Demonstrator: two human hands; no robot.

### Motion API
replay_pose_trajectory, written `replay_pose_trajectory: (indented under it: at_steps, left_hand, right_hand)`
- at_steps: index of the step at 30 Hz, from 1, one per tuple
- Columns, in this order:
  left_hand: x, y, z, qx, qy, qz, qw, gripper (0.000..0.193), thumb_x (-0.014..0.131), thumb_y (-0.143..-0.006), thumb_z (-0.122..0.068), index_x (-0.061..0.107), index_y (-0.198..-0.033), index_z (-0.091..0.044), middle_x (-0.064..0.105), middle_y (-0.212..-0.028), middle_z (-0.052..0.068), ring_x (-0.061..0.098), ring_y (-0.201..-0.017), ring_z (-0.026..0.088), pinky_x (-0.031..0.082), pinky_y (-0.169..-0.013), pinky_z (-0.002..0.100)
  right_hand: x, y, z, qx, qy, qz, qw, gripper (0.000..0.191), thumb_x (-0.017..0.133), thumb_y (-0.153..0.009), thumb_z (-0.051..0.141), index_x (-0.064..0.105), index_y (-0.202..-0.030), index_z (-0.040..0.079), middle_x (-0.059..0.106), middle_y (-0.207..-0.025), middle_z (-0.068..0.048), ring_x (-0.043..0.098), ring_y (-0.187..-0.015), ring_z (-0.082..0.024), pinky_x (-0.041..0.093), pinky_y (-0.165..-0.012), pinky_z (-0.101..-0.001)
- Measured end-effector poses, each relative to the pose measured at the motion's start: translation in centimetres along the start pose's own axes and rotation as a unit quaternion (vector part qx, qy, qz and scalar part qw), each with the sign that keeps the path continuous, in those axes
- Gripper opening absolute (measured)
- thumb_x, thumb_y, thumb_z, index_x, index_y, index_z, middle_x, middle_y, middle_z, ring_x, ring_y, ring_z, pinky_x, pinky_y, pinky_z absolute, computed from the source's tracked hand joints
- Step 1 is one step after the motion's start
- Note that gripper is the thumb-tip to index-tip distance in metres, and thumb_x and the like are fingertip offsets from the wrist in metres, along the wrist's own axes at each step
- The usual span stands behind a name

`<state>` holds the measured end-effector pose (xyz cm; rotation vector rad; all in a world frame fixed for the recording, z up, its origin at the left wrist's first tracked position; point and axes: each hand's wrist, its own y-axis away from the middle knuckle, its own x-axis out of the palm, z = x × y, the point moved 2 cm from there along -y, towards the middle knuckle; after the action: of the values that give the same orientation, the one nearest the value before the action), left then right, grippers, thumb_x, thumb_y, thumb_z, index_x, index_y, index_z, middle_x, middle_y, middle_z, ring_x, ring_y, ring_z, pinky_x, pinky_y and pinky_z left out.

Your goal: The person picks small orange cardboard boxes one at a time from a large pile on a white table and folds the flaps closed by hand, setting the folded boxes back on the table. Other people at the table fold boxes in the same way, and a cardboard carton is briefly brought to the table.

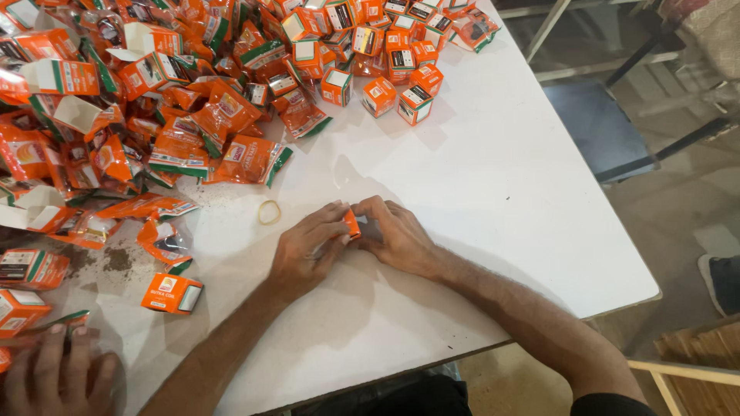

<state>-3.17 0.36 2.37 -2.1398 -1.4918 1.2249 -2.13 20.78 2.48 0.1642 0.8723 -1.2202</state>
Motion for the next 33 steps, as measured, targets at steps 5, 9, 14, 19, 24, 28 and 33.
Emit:
replay_pose_trajectory:
  at_steps: [5,9,14,19,24,28,33]
  left_hand:
    - [-0.1,-0.6,-0.5,0.048,-0.022,0.053,0.997,0.024,0.076,-0.086,0.001,0.068,-0.109,0.0,0.063,-0.139,0.021,0.055,-0.138,0.039,0.053,-0.108,0.043]
    - [0.0,-0.6,-1.7,0.065,-0.074,0.071,0.993,0.03,0.074,-0.082,0.006,0.067,-0.111,0.002,0.058,-0.144,0.024,0.05,-0.141,0.042,0.051,-0.108,0.045]
    - [0.8,-0.4,-2.2,0.073,-0.128,0.063,0.987,0.035,0.072,-0.079,0.008,0.067,-0.113,0.001,0.057,-0.145,0.023,0.05,-0.141,0.042,0.05,-0.11,0.046]
    - [0.8,-0.4,-2.3,0.071,-0.138,0.02,0.988,0.042,0.073,-0.086,0.0,0.059,-0.125,0.002,0.05,-0.147,0.029,0.051,-0.136,0.047,0.046,-0.112,0.052]
    - [0.4,-0.4,-2.1,0.024,-0.112,-0.055,0.992,0.043,0.07,-0.094,-0.003,0.053,-0.134,0.0,0.053,-0.145,0.022,0.051,-0.138,0.042,0.044,-0.117,0.051]
    - [-0.6,-1.5,-0.1,-0.01,-0.147,-0.06,0.987,0.043,0.071,-0.094,-0.009,0.055,-0.133,-0.001,0.054,-0.146,0.019,0.048,-0.141,0.039,0.04,-0.119,0.05]
    - [-10.1,-5.7,6.5,-0.047,-0.293,-0.205,0.933,0.056,0.073,-0.097,-0.013,0.05,-0.147,0.001,0.047,-0.153,0.02,0.038,-0.149,0.039,0.032,-0.126,0.05]
  right_hand:
    - [-0.2,-0.1,-0.5,-0.007,0.004,-0.002,1.0,0.058,0.085,-0.081,0.015,0.05,-0.126,0.006,0.068,-0.122,-0.016,0.066,-0.114,-0.039,0.054,-0.092,-0.0468]
    - [-0.6,0.2,-0.2,0.022,-0.002,0.0,1.0,0.06,0.085,-0.081,0.014,0.05,-0.129,0.006,0.068,-0.124,-0.016,0.065,-0.116,-0.04,0.054,-0.093,-0.0467]
    - [-0.5,0.6,1.0,-0.132,-0.002,-0.029,0.991,0.078,0.081,-0.08,0.008,0.04,-0.148,0.007,0.054,-0.143,-0.018,0.059,-0.127,-0.04,0.052,-0.105,-0.047]
    - [-1.7,-0.6,-1.1,-0.044,0.097,-0.046,0.993,0.082,0.077,-0.084,0.001,0.038,-0.155,0.013,0.053,-0.149,-0.013,0.051,-0.14,-0.036,0.044,-0.117,-0.0451]
    - [-4.4,-0.6,-1.9,-0.032,0.281,-0.178,0.943,0.094,0.085,-0.076,0.021,0.031,-0.151,0.003,0.028,-0.153,-0.032,0.029,-0.142,-0.052,0.024,-0.116,-0.0604]
    - [-3.6,-0.5,-0.6,-0.053,0.122,-0.068,0.989,0.086,0.081,-0.084,0.024,0.033,-0.152,0.004,0.028,-0.158,-0.028,0.032,-0.144,-0.049,0.031,-0.118,-0.0532]
    - [-2.8,-2.7,-0.4,-0.092,0.116,0.045,0.988,0.077,0.074,-0.09,0.023,0.034,-0.152,0.001,0.041,-0.152,-0.026,0.043,-0.138,-0.044,0.037,-0.113,-0.0507]
